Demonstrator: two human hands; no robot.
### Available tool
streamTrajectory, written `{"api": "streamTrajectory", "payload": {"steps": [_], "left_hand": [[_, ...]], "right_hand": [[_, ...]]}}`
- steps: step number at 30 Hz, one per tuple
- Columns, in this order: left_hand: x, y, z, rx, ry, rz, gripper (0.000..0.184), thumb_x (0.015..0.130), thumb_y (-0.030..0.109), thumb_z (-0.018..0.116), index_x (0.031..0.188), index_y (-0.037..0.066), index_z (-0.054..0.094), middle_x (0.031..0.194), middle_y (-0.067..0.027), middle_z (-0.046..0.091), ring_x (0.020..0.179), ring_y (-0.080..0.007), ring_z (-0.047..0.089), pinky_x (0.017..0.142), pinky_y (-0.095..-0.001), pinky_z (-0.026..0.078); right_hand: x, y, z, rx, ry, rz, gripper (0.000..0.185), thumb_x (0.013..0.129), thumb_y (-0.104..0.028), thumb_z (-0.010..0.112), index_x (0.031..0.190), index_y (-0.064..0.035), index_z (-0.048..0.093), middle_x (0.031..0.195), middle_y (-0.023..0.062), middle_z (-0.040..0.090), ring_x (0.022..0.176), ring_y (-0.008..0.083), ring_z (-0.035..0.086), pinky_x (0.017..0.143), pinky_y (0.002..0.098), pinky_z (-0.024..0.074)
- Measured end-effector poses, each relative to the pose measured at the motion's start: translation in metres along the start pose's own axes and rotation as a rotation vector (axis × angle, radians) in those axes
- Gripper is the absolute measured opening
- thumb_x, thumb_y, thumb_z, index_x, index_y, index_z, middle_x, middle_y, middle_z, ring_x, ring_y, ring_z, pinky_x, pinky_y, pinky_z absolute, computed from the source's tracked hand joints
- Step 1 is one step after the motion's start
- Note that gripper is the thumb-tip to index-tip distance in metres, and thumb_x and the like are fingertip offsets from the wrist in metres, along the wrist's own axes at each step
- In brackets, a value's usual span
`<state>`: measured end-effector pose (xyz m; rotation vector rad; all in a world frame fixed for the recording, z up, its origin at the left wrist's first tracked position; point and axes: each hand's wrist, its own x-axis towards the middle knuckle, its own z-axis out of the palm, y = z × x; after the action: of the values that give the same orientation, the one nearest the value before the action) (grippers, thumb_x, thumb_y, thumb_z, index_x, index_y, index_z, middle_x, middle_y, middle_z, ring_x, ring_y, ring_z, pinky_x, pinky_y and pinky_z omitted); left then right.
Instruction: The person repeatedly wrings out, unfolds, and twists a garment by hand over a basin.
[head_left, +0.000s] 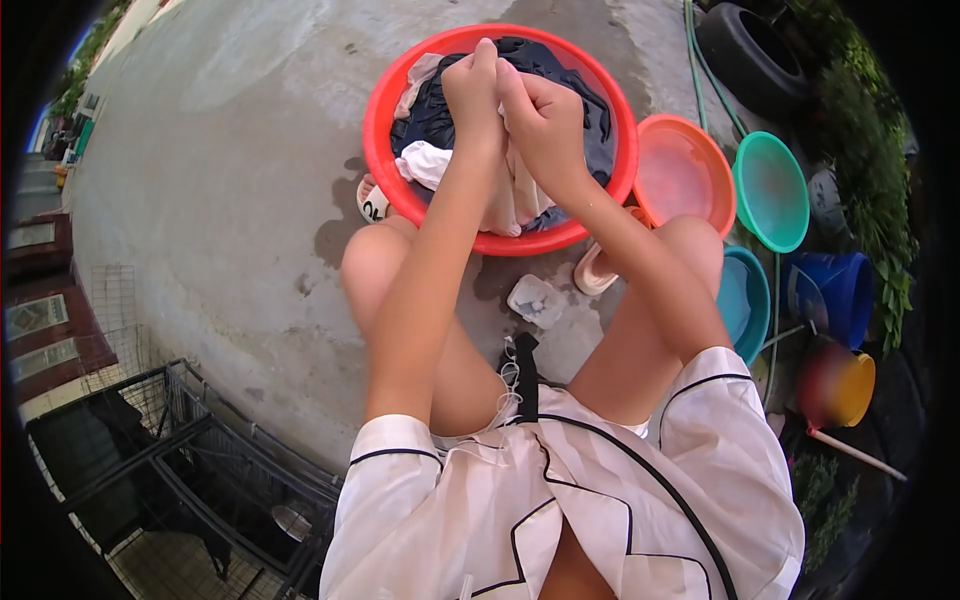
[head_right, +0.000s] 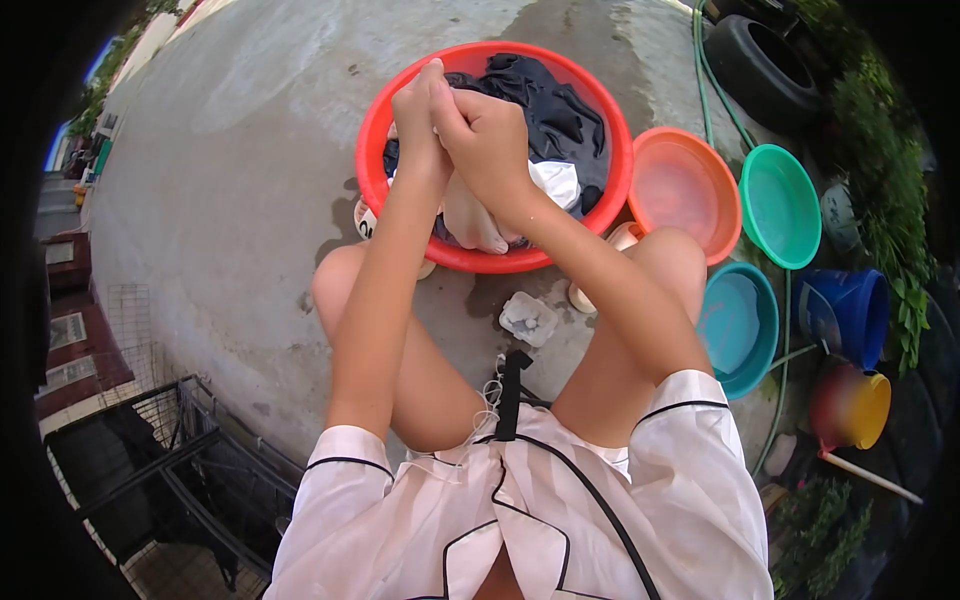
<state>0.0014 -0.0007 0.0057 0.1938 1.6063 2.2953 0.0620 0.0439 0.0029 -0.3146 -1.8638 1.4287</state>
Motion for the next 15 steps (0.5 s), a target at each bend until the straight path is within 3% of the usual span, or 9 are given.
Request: {"api": "streamTrajectory", "payload": {"steps": [3,5,7,10,11,13,15], "left_hand": [[-0.011,-0.005,0.005,0.029,-0.027,0.156,0.041,0.087,0.022,0.044,0.053,0.000,0.046,0.049,0.0011,0.041,0.048,-0.0085,0.034,0.047,-0.0281,0.029],[-0.023,-0.007,0.013,0.288,-0.073,0.073,0.042,0.088,0.025,0.045,0.058,-0.005,0.049,0.050,-0.0026,0.046,0.049,-0.0096,0.037,0.048,-0.0300,0.031],[-0.023,-0.011,0.016,0.372,-0.061,0.160,0.042,0.087,0.025,0.046,0.057,-0.003,0.049,0.049,-0.0014,0.044,0.048,-0.0096,0.036,0.047,-0.0293,0.030],[0.004,-0.018,0.000,0.019,-0.035,0.119,0.042,0.086,0.025,0.045,0.053,0.000,0.046,0.049,0.0011,0.041,0.047,-0.0074,0.033,0.045,-0.0280,0.028],[0.009,-0.018,-0.009,0.207,-0.025,0.156,0.041,0.087,0.023,0.044,0.053,0.000,0.046,0.049,0.0011,0.041,0.047,-0.0072,0.033,0.045,-0.0284,0.028],[0.000,-0.015,-0.002,0.117,-0.028,0.193,0.042,0.087,0.024,0.044,0.052,0.000,0.045,0.048,0.0010,0.040,0.047,-0.0085,0.033,0.045,-0.0289,0.028],[-0.018,-0.007,0.012,0.302,-0.037,0.109,0.043,0.087,0.025,0.045,0.053,-0.001,0.046,0.047,0.0008,0.040,0.047,-0.0089,0.034,0.046,-0.0289,0.029]], "right_hand": [[0.010,0.002,-0.005,0.072,-0.025,0.038,0.040,0.087,-0.024,0.051,0.058,0.0031,0.049,0.045,0.0019,0.036,0.046,0.0060,0.031,0.042,0.0271,0.0265],[0.028,0.012,-0.017,0.168,0.039,0.119,0.042,0.088,-0.022,0.051,0.054,0.0023,0.045,0.045,-0.0016,0.034,0.046,0.0047,0.028,0.041,0.0271,0.0237],[0.030,0.011,-0.020,0.072,0.093,0.117,0.042,0.088,-0.022,0.050,0.055,0.0025,0.044,0.046,-0.0008,0.033,0.047,0.0050,0.028,0.042,0.0276,0.0236],[0.001,-0.002,-0.003,0.018,0.020,0.070,0.040,0.087,-0.023,0.051,0.057,0.0031,0.048,0.045,0.0024,0.036,0.046,0.0058,0.032,0.042,0.0278,0.0270],[-0.007,-0.003,0.003,0.019,0.001,0.012,0.040,0.087,-0.025,0.052,0.058,0.0032,0.049,0.045,0.0036,0.038,0.046,0.0061,0.034,0.042,0.0276,0.0284],[0.004,-0.004,-0.003,0.052,-0.002,0.050,0.041,0.087,-0.024,0.051,0.056,0.0026,0.048,0.045,0.0017,0.037,0.046,0.0055,0.032,0.041,0.0279,0.0265],[0.026,0.008,-0.014,0.092,0.042,0.089,0.042,0.088,-0.023,0.050,0.053,0.0013,0.046,0.045,-0.0007,0.035,0.046,0.0048,0.029,0.041,0.0280,0.0239]]}}
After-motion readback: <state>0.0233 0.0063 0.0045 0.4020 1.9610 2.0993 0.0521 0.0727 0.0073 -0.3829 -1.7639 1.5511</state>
